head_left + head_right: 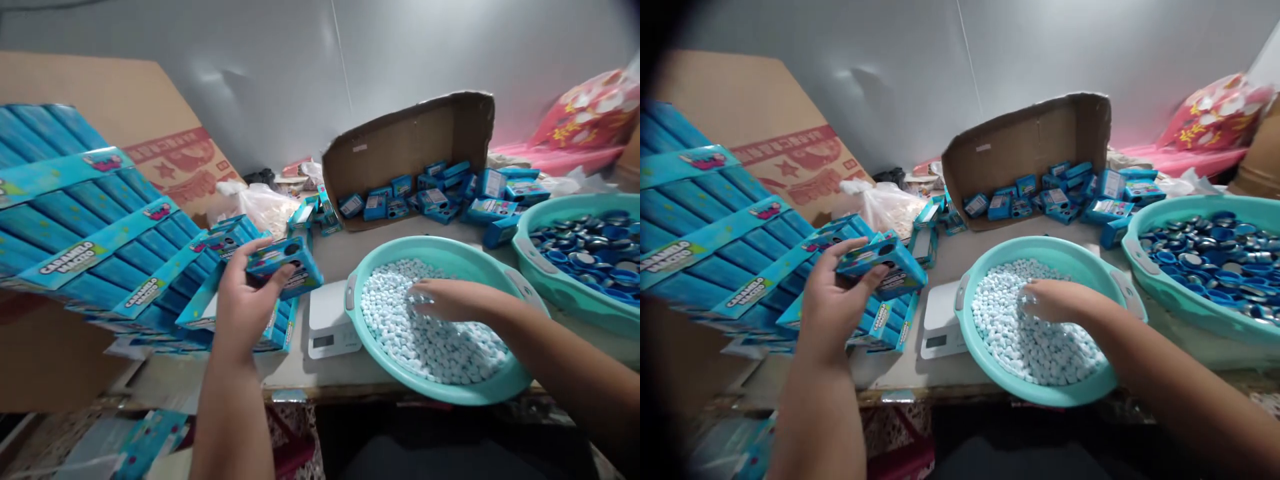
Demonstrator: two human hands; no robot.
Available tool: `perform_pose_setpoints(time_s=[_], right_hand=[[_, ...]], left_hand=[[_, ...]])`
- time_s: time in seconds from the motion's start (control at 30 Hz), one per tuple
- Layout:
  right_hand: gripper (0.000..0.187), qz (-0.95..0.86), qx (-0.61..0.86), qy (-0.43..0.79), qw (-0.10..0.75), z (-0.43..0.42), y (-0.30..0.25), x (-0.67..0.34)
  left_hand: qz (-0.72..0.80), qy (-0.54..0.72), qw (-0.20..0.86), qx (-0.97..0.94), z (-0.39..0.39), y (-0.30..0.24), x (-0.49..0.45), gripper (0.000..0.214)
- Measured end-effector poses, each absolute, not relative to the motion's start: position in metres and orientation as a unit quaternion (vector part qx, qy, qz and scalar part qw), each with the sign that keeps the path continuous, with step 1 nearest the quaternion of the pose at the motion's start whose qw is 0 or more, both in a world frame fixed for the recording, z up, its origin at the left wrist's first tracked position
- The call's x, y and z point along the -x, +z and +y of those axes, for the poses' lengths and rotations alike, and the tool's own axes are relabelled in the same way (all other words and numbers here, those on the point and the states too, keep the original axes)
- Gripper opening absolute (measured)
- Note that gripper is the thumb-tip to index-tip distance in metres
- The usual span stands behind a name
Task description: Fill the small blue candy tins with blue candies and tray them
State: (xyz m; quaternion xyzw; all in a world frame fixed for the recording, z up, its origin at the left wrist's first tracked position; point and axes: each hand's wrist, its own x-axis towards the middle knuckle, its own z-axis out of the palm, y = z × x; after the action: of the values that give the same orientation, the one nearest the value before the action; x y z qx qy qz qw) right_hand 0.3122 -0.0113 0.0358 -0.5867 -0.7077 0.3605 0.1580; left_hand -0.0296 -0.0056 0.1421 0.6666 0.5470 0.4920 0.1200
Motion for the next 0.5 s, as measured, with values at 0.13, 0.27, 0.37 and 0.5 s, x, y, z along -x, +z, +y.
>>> perform_pose_setpoints(time_s=[0.13, 0.27, 0.37, 0.5], right_hand=[[0.045, -0.726, 0.571, 0.358, 0.136, -0.017, 0.036, -0.311], [0.05, -0.764, 0.545, 0.33, 0.1, -0.014, 0.035, -0.309], [0.053, -0.802, 0.507, 0.306, 0.074, -0.02, 0.034, -0.305], [0.039, -0.816, 0.504, 0.277, 0.058, -0.013, 0.045, -0.306]], left_hand=[[0.596, 0.487, 0.139, -0.623, -0.006, 0.103, 0.035, 0.052], [0.597, 0.44, 0.225, -0.632, 0.006, 0.041, 0.023, 0.044], [0.602, 0.4, 0.257, -0.642, 0.015, 0.02, 0.018, 0.038], [0.581, 0.422, 0.165, -0.676, 0.005, 0.019, 0.028, 0.031]])
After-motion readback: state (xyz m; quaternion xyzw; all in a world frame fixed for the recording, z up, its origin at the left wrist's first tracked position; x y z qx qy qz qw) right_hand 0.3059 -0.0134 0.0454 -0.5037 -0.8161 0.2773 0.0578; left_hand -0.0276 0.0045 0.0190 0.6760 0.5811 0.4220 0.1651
